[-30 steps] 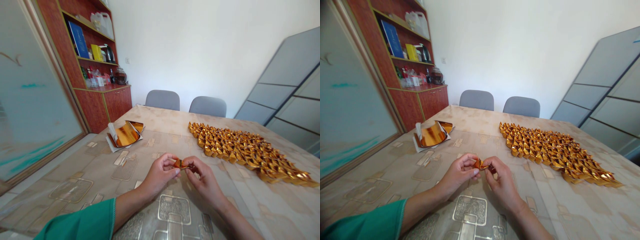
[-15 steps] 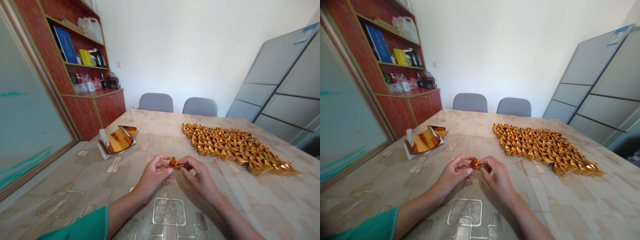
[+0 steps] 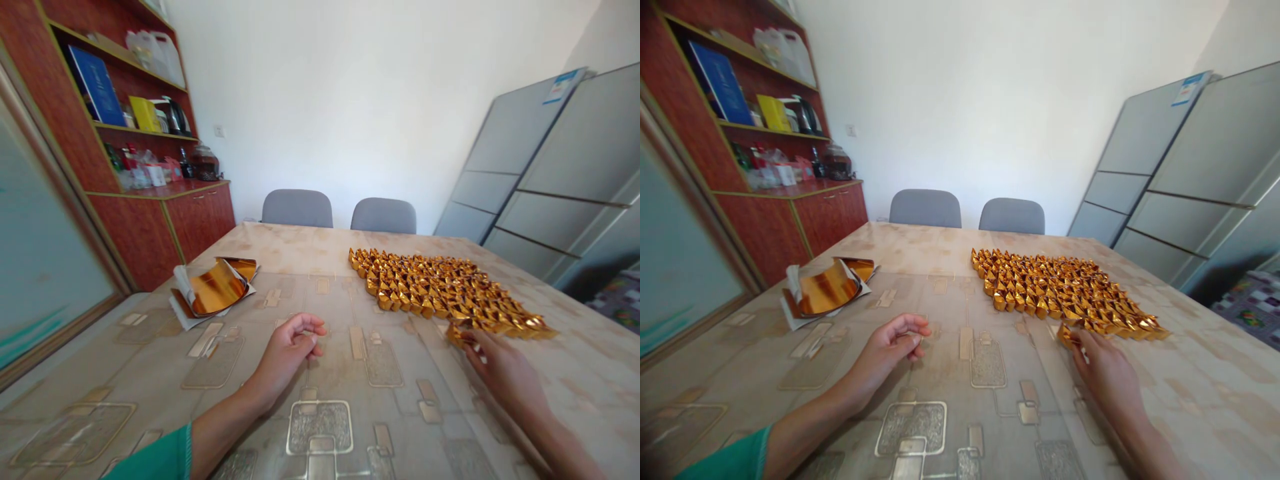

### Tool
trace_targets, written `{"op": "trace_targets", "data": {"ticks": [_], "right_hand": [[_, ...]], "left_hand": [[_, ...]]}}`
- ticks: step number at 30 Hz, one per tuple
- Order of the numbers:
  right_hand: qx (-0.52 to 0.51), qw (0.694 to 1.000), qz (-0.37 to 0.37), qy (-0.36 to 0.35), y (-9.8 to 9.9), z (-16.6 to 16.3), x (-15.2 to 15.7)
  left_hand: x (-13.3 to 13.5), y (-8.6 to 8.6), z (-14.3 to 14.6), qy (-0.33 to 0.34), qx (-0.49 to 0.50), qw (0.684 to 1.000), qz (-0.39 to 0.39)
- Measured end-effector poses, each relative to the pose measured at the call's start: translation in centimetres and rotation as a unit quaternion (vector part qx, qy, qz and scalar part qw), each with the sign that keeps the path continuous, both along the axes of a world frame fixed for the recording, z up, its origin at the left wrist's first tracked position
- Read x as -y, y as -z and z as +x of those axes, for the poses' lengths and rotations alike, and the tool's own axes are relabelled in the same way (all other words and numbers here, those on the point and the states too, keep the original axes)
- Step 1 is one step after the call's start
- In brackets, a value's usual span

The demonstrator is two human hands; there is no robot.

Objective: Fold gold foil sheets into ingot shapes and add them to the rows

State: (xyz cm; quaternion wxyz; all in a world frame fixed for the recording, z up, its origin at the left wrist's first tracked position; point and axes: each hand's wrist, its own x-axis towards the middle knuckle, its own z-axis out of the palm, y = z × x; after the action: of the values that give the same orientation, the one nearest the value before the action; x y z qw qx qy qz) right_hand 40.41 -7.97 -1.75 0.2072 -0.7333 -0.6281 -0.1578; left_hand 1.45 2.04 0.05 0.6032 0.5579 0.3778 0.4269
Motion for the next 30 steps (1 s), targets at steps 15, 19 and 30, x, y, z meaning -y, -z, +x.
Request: {"op": "trace_targets", "data": {"ticks": [15,19,30], "right_hand": [[0.188,0.98,0.052,0.048,0.2,2.7,-1.3],[0.156,0.982,0.107,-0.009,0.7,2.3,-2.2],[-0.117,0.947,0.051,-0.294,-4.5,-16.6,-9.1]], "left_hand": [[-2.1,-1.0,-1.6,-0.057,-0.087,0.988,0.115],[-4.0,-1.3,-3.3,-0.109,-0.231,0.925,0.283],[-7.7,-4.0,-12.8,-0.259,-0.535,0.743,0.308]]}}
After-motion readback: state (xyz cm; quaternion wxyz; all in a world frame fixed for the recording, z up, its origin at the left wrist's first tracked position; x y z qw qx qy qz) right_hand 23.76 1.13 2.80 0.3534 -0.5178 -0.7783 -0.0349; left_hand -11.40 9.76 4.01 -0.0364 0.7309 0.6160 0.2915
